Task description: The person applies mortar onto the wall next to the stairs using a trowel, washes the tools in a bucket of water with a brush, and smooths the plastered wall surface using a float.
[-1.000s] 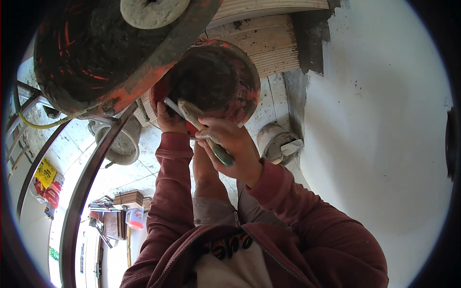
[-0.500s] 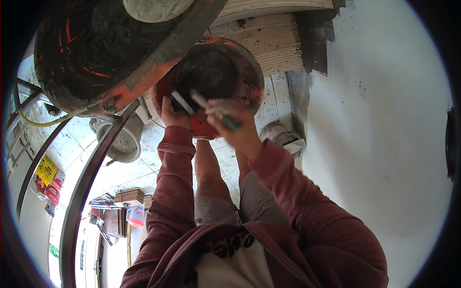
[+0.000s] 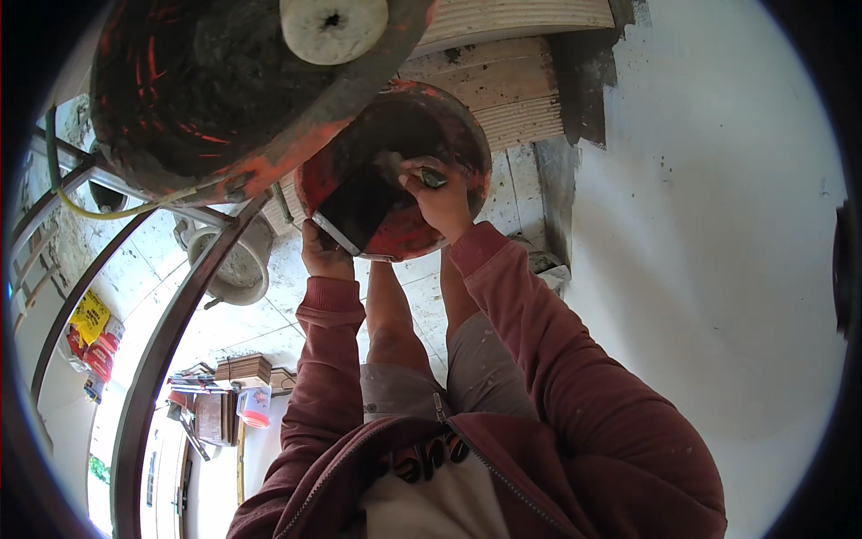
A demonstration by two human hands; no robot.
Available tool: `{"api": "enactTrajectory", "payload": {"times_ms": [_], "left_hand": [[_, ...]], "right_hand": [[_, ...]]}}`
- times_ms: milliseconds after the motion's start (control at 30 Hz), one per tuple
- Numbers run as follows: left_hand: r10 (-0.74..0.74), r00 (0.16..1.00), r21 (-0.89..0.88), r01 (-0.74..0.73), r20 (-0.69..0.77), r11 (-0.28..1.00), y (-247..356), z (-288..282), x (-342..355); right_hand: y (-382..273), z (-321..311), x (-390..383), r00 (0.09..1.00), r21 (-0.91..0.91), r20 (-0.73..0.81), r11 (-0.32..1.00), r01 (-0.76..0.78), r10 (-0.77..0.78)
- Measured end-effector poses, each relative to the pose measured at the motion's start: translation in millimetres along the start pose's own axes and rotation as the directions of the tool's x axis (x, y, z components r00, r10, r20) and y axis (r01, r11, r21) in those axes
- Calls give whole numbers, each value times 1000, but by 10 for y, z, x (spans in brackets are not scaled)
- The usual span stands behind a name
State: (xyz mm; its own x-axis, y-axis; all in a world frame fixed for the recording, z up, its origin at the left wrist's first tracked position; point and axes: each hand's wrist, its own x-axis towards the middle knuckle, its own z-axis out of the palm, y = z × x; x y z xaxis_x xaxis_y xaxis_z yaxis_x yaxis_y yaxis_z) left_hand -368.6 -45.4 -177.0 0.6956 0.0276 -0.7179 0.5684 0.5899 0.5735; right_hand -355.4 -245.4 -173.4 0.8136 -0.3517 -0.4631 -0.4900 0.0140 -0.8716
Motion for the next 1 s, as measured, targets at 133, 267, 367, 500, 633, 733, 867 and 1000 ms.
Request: {"api": "enactTrajectory", "payload": {"times_ms": [133,267,367,500,633,733,867,1000], "left_hand": [[55,998,86,-57,26,995,61,235,-43],[243,970,407,-225,7,885,98,297,-181],[25,988,184,4,-154,983,-56,775,-397],[-159,963,-26,158,-219,987,151,919,-732],[-163,981,26,167,-106,986,12,1129,-886],[-121,993,85,120,12,989,-124,680,-967],[-122,893,299,269,-433,916,-49,747,-1171],[269,962,852,-100,-49,514,-315,-714,-445]], "right_hand": [[166,-51,-43,996,-83,-69,994,-67,61],[-116,2,-384,977,97,-116,981,-166,177],[229,-118,-591,874,356,-96,836,-417,477],[-619,112,-805,825,568,293,606,-557,484],[-678,72,-730,971,574,38,790,-216,237],[-925,69,-572,871,678,81,614,-404,485],[-687,-225,-262,868,454,1,773,-443,497],[-419,-331,-271,974,190,10,955,-226,228]]}}
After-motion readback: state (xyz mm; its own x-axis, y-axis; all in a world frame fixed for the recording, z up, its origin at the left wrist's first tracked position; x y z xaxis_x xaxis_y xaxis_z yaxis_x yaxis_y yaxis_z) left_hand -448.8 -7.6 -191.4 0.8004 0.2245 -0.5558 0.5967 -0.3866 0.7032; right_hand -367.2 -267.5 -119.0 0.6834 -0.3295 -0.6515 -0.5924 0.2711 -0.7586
